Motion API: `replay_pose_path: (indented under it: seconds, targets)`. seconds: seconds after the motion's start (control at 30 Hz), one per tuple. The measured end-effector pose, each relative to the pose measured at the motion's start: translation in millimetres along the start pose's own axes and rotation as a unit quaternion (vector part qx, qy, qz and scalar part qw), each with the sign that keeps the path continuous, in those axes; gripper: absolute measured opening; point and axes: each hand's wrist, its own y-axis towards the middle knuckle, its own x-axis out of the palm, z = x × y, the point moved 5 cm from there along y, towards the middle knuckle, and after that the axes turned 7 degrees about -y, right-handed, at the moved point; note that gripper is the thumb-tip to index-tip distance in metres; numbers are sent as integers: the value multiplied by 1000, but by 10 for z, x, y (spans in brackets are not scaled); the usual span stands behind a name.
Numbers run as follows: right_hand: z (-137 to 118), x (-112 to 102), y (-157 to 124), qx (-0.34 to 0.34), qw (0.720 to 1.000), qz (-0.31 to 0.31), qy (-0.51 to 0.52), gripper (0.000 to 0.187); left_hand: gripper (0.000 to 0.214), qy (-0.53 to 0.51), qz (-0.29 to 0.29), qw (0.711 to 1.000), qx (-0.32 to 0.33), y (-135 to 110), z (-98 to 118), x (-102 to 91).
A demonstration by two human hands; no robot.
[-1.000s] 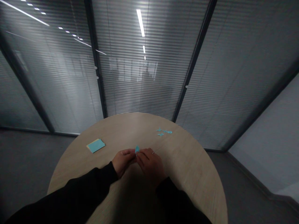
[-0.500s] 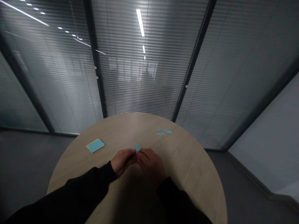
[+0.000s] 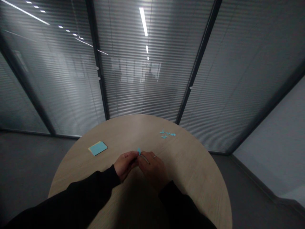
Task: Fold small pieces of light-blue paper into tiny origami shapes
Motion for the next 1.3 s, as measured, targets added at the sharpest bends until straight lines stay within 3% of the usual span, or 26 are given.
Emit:
replay_pose_path:
  seconds: [0.1, 0.23, 0.3, 0.5, 0.83, 0.97, 1.17, 1.3]
  targets:
    - [82, 18, -15, 94, 991, 18, 97, 15, 41, -3, 3, 1000, 8, 21, -20, -40]
    - [253, 118, -87, 304, 917, 0, 260, 22, 38, 6, -5, 1000, 11, 39, -39, -61]
    - [271, 152, -96, 334, 890, -15, 309, 24, 38, 6, -13, 1000, 4, 37, -48, -52]
    - [314, 175, -97, 337, 874, -34, 349, 21, 36, 8, -38, 999, -20, 13, -46, -21]
    - [331, 74, -47, 301, 885, -43, 352, 15, 29, -7, -42, 997, -66, -55, 6, 37]
    - [340, 30, -43, 265, 910, -39, 317, 12, 28, -8, -52, 996, -78, -77, 11, 62]
    - [267, -33, -9, 233, 937, -33, 258, 13, 33, 32, -66, 996, -55, -67, 12, 78]
    - [238, -10, -12, 283, 916, -30, 284, 15, 39, 102, -64, 993, -1, -37, 40, 67]
